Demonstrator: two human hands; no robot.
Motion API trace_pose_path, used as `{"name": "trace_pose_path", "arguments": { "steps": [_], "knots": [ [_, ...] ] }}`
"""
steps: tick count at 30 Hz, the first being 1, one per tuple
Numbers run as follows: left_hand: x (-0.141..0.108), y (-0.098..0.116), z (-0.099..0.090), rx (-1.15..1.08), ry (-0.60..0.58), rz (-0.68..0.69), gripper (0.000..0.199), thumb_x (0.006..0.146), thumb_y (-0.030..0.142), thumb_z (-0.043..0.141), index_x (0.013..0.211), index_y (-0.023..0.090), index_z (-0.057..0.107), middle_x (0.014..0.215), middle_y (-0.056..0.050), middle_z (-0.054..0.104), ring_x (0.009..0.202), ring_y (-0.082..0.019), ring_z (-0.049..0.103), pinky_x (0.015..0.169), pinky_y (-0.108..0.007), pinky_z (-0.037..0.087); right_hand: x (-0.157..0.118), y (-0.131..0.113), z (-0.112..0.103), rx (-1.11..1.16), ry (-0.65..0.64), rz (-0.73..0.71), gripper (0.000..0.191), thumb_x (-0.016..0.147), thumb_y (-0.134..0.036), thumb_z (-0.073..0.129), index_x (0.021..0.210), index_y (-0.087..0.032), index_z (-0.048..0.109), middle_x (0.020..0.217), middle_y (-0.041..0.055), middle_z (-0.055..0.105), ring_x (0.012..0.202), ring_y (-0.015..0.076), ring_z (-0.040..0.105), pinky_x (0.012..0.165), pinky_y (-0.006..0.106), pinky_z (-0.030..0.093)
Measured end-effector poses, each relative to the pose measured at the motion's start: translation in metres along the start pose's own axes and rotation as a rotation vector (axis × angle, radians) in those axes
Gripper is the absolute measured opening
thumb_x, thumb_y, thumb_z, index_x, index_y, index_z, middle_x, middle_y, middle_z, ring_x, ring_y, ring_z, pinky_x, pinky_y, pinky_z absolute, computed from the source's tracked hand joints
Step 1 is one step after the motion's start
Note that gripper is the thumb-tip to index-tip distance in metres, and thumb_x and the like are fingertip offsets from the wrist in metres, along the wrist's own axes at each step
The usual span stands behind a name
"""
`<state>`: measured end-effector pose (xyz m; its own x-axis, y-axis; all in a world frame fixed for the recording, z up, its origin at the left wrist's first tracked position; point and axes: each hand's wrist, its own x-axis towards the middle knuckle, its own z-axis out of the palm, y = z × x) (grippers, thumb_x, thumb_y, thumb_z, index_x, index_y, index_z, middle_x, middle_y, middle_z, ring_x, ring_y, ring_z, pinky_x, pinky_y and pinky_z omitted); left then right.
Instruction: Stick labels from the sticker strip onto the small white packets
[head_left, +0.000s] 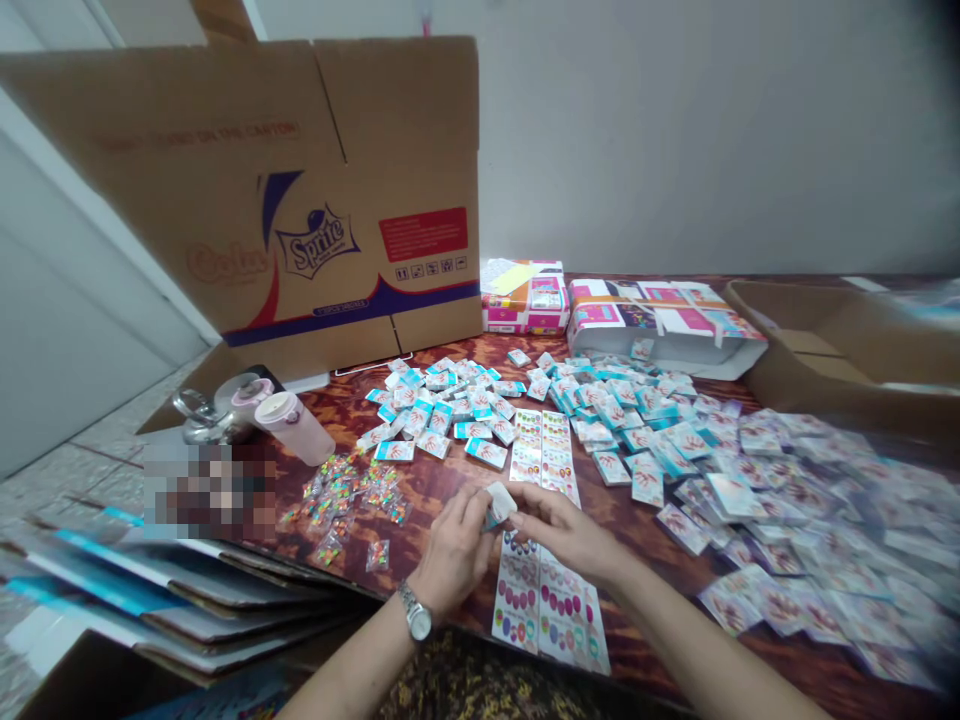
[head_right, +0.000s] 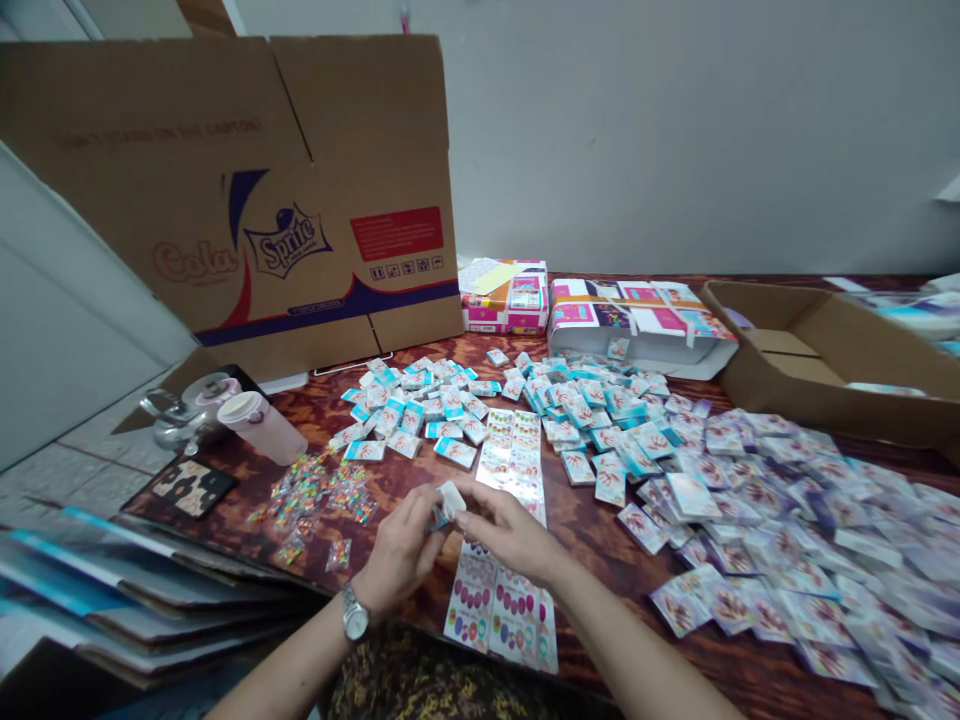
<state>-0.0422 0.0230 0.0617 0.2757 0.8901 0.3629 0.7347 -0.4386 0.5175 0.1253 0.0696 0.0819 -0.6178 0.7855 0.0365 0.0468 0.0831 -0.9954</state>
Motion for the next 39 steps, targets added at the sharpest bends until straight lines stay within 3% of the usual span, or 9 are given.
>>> {"name": "trace_pose_path", "arguments": {
  "steps": [8, 13, 19, 24, 29, 33, 36, 39],
  "knots": [
    [-0.003, 0.003, 0.005, 0.038, 0.059, 0.030, 0.039, 0.079, 0.007, 0.042, 0.117, 0.017, 0.040, 0.115, -0.012, 0.051, 0.108, -0.023, 0.049, 0.092, -0.039, 0.044, -0.005, -0.006, 0.018, -0.292, 0.297, -0.076, 0.020, 0.086, -0.029, 0.048, 0.101, -0.021, 0.059, 0.082, 0.0025, 0.062, 0.072, 0.0159, 0.056, 0.066, 0.026, 0.044],
    [-0.005, 0.001, 0.004, 0.117, 0.090, 0.036, 0.041, 0.080, 0.007, 0.039, 0.120, 0.014, 0.037, 0.113, -0.014, 0.053, 0.109, -0.023, 0.050, 0.092, -0.039, 0.045, -0.006, -0.005, 0.025, -0.264, 0.324, -0.115, 0.022, 0.086, -0.032, 0.048, 0.099, -0.022, 0.063, 0.094, 0.0058, 0.063, 0.087, 0.0201, 0.058, 0.077, 0.031, 0.045],
    [-0.009, 0.000, 0.010, 0.141, 0.131, 0.001, 0.045, 0.080, 0.008, 0.039, 0.124, 0.011, 0.033, 0.114, -0.016, 0.053, 0.105, -0.024, 0.053, 0.089, -0.038, 0.046, 0.003, 0.012, 0.030, -0.034, 0.388, 0.023, 0.018, 0.081, -0.032, 0.056, 0.089, -0.018, 0.063, 0.078, 0.0033, 0.064, 0.072, 0.0173, 0.059, 0.068, 0.029, 0.048],
    [-0.010, -0.001, 0.017, 0.188, 0.183, -0.030, 0.050, 0.082, 0.013, 0.040, 0.130, 0.009, 0.025, 0.110, -0.017, 0.056, 0.099, -0.024, 0.057, 0.083, -0.037, 0.050, 0.002, 0.003, 0.034, -0.277, 0.447, -0.044, 0.013, 0.081, -0.026, 0.054, 0.085, -0.020, 0.065, 0.081, 0.0058, 0.063, 0.073, 0.0188, 0.058, 0.066, 0.030, 0.048],
    [-0.009, -0.001, 0.018, 0.298, 0.182, 0.003, 0.053, 0.084, 0.012, 0.036, 0.136, 0.010, 0.021, 0.119, -0.019, 0.052, 0.106, -0.026, 0.053, 0.086, -0.039, 0.048, -0.007, -0.003, 0.047, -0.500, 0.480, -0.201, 0.025, 0.085, -0.019, 0.045, 0.100, -0.024, 0.063, 0.093, 0.0074, 0.062, 0.089, 0.0226, 0.057, 0.079, 0.036, 0.046],
    [-0.008, -0.002, 0.023, 0.273, 0.191, -0.055, 0.056, 0.085, 0.012, 0.034, 0.138, 0.010, 0.017, 0.120, -0.020, 0.051, 0.108, -0.026, 0.052, 0.087, -0.042, 0.046, -0.013, 0.005, 0.056, -0.491, 0.481, -0.221, 0.032, 0.086, -0.018, 0.042, 0.115, -0.026, 0.054, 0.104, 0.0079, 0.060, 0.099, 0.0233, 0.053, 0.087, 0.039, 0.043],
    [-0.006, -0.004, 0.026, 0.220, 0.142, -0.074, 0.057, 0.084, 0.010, 0.034, 0.138, 0.011, 0.017, 0.121, -0.019, 0.051, 0.110, -0.026, 0.051, 0.090, -0.043, 0.044, -0.008, 0.015, 0.047, -0.390, 0.413, -0.144, 0.031, 0.086, -0.022, 0.046, 0.116, -0.026, 0.053, 0.106, 0.0066, 0.059, 0.098, 0.0208, 0.055, 0.085, 0.035, 0.045],
    [-0.002, -0.005, 0.024, 0.160, 0.085, -0.057, 0.062, 0.085, 0.021, 0.042, 0.139, 0.012, 0.013, 0.130, -0.019, 0.043, 0.119, -0.027, 0.043, 0.094, -0.044, 0.041, 0.014, 0.027, 0.012, -0.262, 0.376, -0.047, 0.030, 0.082, -0.031, 0.053, 0.110, -0.022, 0.057, 0.101, 0.0062, 0.061, 0.087, 0.0188, 0.059, 0.077, 0.032, 0.049]
  ]
}}
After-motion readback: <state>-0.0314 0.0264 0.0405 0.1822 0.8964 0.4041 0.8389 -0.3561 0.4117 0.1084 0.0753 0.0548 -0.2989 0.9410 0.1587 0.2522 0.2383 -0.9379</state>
